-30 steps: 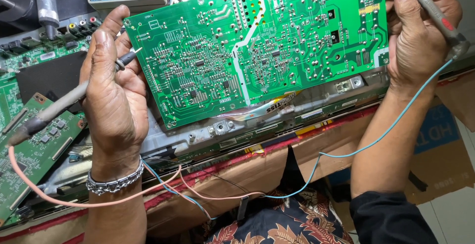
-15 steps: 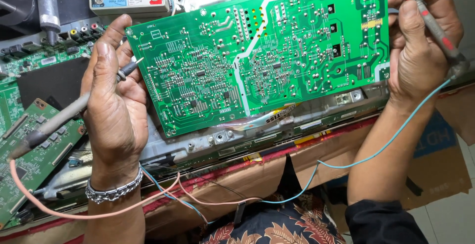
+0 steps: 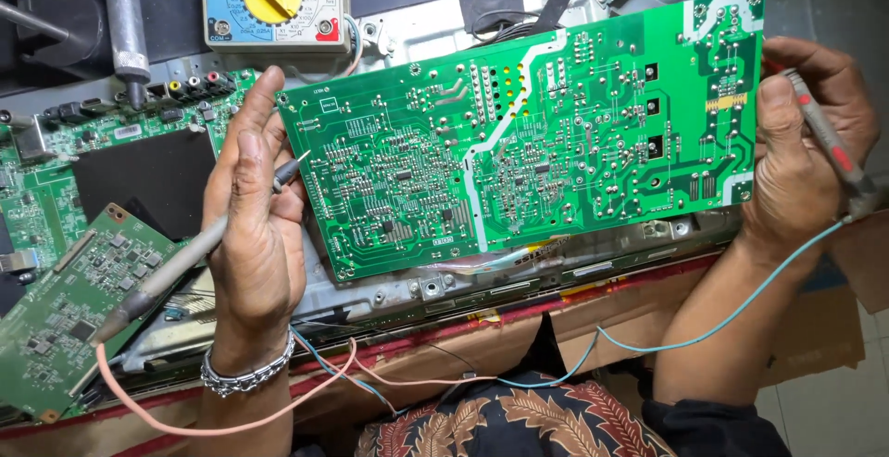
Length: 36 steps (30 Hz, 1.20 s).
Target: Testing and repairing a circuit board using a multimeter and a soldering iron.
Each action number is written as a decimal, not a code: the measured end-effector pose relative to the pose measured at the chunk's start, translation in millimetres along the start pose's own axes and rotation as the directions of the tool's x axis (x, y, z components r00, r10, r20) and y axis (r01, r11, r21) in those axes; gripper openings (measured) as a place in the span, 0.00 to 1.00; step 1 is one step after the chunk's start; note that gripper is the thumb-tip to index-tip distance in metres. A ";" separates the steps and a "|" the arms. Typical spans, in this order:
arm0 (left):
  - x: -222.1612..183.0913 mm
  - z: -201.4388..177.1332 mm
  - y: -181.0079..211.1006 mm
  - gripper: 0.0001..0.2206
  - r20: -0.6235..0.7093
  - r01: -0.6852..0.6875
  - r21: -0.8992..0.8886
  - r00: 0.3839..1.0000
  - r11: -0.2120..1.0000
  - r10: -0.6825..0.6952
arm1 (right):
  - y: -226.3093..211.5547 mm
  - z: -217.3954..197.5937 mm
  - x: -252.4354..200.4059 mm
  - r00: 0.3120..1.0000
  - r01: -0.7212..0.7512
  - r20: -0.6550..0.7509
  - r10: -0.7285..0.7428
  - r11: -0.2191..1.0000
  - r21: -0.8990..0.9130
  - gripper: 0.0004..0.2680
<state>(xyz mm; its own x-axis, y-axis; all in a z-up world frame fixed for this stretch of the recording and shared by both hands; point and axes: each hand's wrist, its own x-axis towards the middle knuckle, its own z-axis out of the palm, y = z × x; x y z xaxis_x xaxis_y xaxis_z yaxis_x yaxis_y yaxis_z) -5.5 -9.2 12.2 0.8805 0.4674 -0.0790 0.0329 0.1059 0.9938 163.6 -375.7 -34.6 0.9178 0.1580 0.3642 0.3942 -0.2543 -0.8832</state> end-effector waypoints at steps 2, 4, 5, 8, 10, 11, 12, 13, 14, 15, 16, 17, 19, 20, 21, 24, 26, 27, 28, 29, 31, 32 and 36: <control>0.0 0.2 2.1 0.31 -0.011 0.026 0.003 1.000 1.000 -0.026 | 0.9 0.2 -0.8 1.000 -0.025 -0.002 0.025 1.000 0.006 0.12; -1.2 -0.6 3.8 0.32 -0.004 0.046 0.030 0.999 0.998 -0.046 | 1.5 -1.3 -1.8 1.000 -0.028 0.007 0.028 1.000 0.007 0.12; -0.3 -1.3 2.3 0.32 -0.005 0.047 0.029 0.999 0.998 -0.047 | 3.6 -1.6 -0.8 1.000 -0.028 0.008 0.028 1.000 0.006 0.12; -0.4 -4.0 -1.8 0.30 -0.005 0.037 -0.032 0.999 0.999 -0.037 | 6.5 -2.9 -0.3 1.000 -0.005 0.014 0.005 1.000 0.009 0.12; -0.1 -5.6 -4.9 0.30 0.016 0.035 -0.031 0.999 0.999 -0.035 | 6.0 -3.7 -0.9 1.000 -0.010 0.010 0.010 1.000 -0.019 0.12; 0.6 -7.1 -6.4 0.30 0.015 0.035 -0.032 0.999 0.999 -0.035 | 6.1 -2.9 -0.4 1.000 -0.010 0.011 0.010 1.000 -0.020 0.12; 1.0 -8.2 -8.4 0.31 0.034 0.006 -0.038 0.999 0.999 -0.004 | 6.8 -2.6 -0.1 1.000 0.000 0.012 0.000 1.000 -0.023 0.12; -0.2 -8.8 -10.8 0.31 0.054 -0.018 -0.043 0.998 0.999 0.021 | 7.1 -3.7 -2.0 1.000 0.004 0.014 -0.004 1.000 -0.028 0.12; -0.2 -8.6 -11.8 0.31 0.054 -0.012 -0.044 0.998 0.999 0.015 | 7.4 -3.9 -2.8 1.000 -0.001 0.016 0.001 1.000 -0.031 0.12; 0.8 -8.4 -12.1 0.31 0.037 -0.031 0.009 0.999 0.999 0.031 | 8.1 -3.3 -1.8 1.000 0.001 0.018 -0.001 1.000 -0.010 0.12; 1.6 -8.0 -12.1 0.31 0.021 -0.049 0.063 0.999 0.997 0.047 | 8.4 -3.1 -0.9 1.000 0.004 0.019 -0.004 1.000 0.010 0.12; 1.2 -8.1 -12.8 0.31 0.020 -0.047 0.063 0.999 0.997 0.046 | 12.8 -3.7 0.1 1.000 0.002 0.021 -0.003 1.000 0.011 0.12; 1.7 -7.7 -13.8 0.32 0.019 -0.079 0.090 0.997 0.993 0.077 | 21.1 -5.3 3.5 0.998 -0.053 -0.013 0.056 0.984 0.168 0.13; 1.5 -8.0 -14.3 0.32 0.020 -0.082 0.088 0.997 0.993 0.080 | 24.8 -8.2 5.3 0.999 -0.050 -0.014 0.053 0.985 0.167 0.13; 1.0 -8.2 -15.1 0.31 0.044 -0.121 0.069 0.992 0.990 0.118 | 28.3 -11.5 6.1 0.972 -0.164 -0.128 0.197 0.958 0.235 0.12; 0.7 -7.2 -18.1 0.28 0.049 -0.200 0.080 0.979 0.977 0.197 | 7.5 -7.9 2.3 0.956 -0.085 -0.269 0.119 0.987 0.135 0.12; 2.2 -6.0 -18.6 0.27 0.027 -0.243 0.116 0.970 0.963 0.241 | -11.3 -2.3 -4.9 0.959 0.100 -0.262 -0.109 0.994 -0.047 0.13; 1.5 -6.2 -18.8 0.26 0.050 -0.327 0.160 0.945 0.931 0.323 | -17.9 -0.4 -11.6 0.954 0.155 -0.252 -0.161 0.987 -0.044 0.13; 1.1 -6.3 -19.2 0.25 0.078 -0.408 0.202 0.913 0.890 0.401 | -24.4 1.4 -18.1 0.946 0.208 -0.244 -0.212 0.977 -0.040 0.13; -1.3 -4.5 -13.7 0.25 0.073 -0.408 0.207 0.913 0.889 0.402 | -38.2 13.5 -24.6 0.947 0.210 -0.240 -0.212 0.977 -0.034 0.13; -5.2 -0.8 -2.2 0.20 0.064 -0.486 0.503 0.845 0.714 0.531 | -65.9 37.6 -37.8 0.987 0.152 -0.049 -0.150 0.987 0.042 0.16; -11.3 2.3 8.9 0.20 0.062 -0.486 0.509 0.844 0.711 0.533 | -80.9 51.0 -39.5 0.987 0.154 -0.048 -0.151 0.987 0.048 0.16; -28.5 26.5 32.5 0.19 0.060 -0.509 0.607 0.795 0.610 0.604 | -115.6 87.6 -40.8 0.949 0.217 0.250 -0.192 0.973 -0.077 0.07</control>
<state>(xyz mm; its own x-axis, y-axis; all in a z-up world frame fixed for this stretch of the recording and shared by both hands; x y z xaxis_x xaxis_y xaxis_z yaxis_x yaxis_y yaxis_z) -17.1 -42.3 48.7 0.7479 0.3828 0.5423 -0.1411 -0.7066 0.6934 76.5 -269.2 26.8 0.7835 0.4377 0.4411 0.5865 -0.2862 -0.7577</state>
